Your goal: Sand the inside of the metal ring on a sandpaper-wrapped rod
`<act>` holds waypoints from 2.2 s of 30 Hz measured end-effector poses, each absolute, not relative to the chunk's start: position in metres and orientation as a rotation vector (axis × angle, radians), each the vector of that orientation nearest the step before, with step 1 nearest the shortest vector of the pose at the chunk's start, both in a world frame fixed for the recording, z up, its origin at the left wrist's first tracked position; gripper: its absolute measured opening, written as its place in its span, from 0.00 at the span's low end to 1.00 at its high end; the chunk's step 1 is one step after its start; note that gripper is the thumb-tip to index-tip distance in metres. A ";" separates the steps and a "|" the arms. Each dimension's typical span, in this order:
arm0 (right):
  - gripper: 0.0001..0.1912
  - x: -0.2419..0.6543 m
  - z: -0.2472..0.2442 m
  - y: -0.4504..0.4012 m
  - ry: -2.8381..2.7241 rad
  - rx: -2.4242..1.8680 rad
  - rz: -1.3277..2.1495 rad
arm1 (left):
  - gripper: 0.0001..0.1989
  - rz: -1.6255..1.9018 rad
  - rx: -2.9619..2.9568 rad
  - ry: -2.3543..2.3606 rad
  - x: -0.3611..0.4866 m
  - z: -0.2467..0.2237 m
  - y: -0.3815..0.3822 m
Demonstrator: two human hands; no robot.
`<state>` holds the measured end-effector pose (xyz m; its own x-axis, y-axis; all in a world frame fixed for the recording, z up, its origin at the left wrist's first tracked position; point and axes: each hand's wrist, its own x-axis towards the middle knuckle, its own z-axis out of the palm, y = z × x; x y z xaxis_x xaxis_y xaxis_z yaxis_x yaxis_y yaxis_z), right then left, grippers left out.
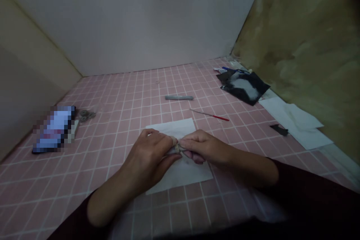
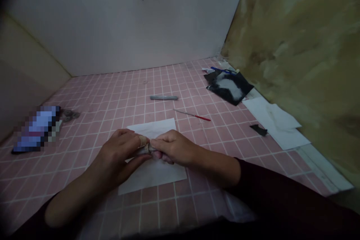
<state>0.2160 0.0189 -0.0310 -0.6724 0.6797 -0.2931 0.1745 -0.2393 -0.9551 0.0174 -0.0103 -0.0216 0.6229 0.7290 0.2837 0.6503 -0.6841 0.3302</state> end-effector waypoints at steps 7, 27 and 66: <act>0.14 0.218 -0.034 0.004 -2.377 -0.738 0.676 | 0.12 0.435 2.179 0.996 0.013 -0.012 -0.005; 0.13 0.219 -0.047 0.003 -2.434 -0.739 0.598 | 0.09 0.519 2.103 1.044 0.011 -0.011 -0.008; 0.21 0.216 -0.039 0.014 -2.025 -1.020 1.492 | 0.10 0.756 2.710 1.237 0.027 -0.028 -0.017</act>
